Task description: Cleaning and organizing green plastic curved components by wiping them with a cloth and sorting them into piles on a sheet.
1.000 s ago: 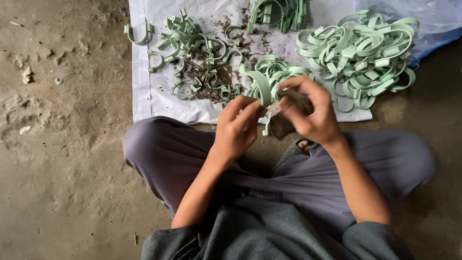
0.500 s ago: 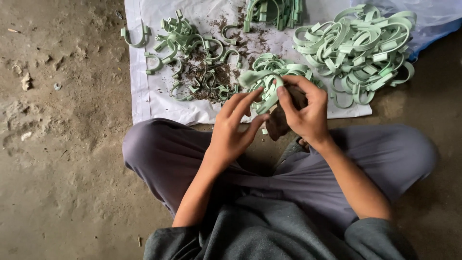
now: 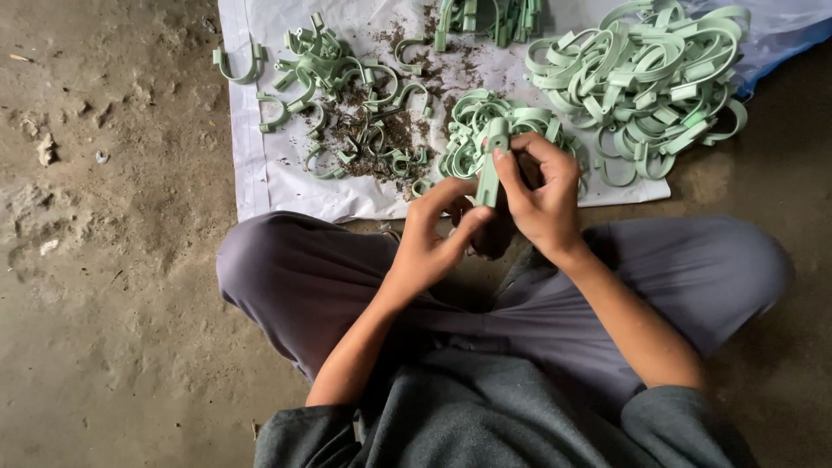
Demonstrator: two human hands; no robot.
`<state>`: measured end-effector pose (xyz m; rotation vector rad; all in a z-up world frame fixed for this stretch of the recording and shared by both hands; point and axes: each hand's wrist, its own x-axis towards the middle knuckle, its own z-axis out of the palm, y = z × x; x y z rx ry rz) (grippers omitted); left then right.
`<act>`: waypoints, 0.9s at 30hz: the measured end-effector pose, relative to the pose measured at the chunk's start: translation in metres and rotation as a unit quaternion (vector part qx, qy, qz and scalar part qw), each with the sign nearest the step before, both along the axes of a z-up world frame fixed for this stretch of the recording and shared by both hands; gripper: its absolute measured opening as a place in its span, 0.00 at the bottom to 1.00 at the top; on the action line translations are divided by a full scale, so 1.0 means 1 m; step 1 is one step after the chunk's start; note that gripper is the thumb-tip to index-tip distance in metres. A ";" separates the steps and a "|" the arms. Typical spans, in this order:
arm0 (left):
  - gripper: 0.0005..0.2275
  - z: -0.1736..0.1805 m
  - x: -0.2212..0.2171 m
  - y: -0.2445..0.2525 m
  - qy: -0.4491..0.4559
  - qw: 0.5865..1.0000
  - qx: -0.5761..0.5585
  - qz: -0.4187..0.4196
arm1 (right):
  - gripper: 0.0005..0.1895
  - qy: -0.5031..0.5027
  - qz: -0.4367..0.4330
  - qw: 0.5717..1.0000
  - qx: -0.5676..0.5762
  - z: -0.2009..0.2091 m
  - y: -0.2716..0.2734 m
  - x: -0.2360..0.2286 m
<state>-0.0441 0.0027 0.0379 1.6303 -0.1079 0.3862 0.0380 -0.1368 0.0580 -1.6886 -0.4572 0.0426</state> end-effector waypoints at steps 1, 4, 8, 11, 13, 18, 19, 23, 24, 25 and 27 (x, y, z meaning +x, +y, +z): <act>0.09 -0.001 0.000 0.000 -0.001 1.000 0.002 0.001 | 0.08 -0.012 -0.007 1.000 -0.006 0.000 0.001 -0.001; 0.08 -0.001 -0.002 -0.004 0.018 0.999 -0.034 0.011 | 0.04 -0.011 0.035 0.999 -0.036 0.001 -0.003 0.004; 0.06 -0.015 0.004 0.003 -0.024 0.996 0.025 0.084 | 0.09 0.023 0.059 0.998 -0.024 -0.002 -0.012 0.010; 0.06 -0.019 0.007 0.003 -0.045 0.990 0.059 0.122 | 0.08 0.002 0.091 0.996 -0.021 0.004 -0.010 0.005; 0.05 -0.022 0.009 0.003 -0.061 0.989 0.054 0.121 | 0.07 -0.008 0.130 0.990 -0.044 0.005 -0.009 -0.002; 0.06 -0.018 0.005 0.004 -0.048 0.993 0.016 0.107 | 0.11 -0.230 0.159 0.959 -0.050 -0.008 -0.004 0.009; 0.07 -0.015 0.003 0.004 -0.037 0.995 -0.010 0.092 | 0.13 -0.290 0.153 0.943 -0.052 -0.019 -0.008 0.010; 0.08 -0.007 -0.002 0.005 -0.027 0.996 -0.007 0.085 | 0.17 -0.463 0.125 0.865 -0.148 -0.045 -0.012 0.028; 0.08 -0.008 -0.001 0.004 -0.022 0.995 0.013 0.092 | 0.15 -0.543 0.070 0.812 -0.204 -0.039 -0.008 0.031; 0.08 -0.009 -0.001 0.004 -0.016 0.994 0.032 0.100 | 0.16 -0.614 0.013 0.746 -0.257 -0.034 -0.005 0.033; 0.09 -0.003 0.002 0.002 -0.016 0.994 0.031 0.099 | 0.16 -0.642 -0.024 0.718 -0.268 -0.024 -0.008 0.044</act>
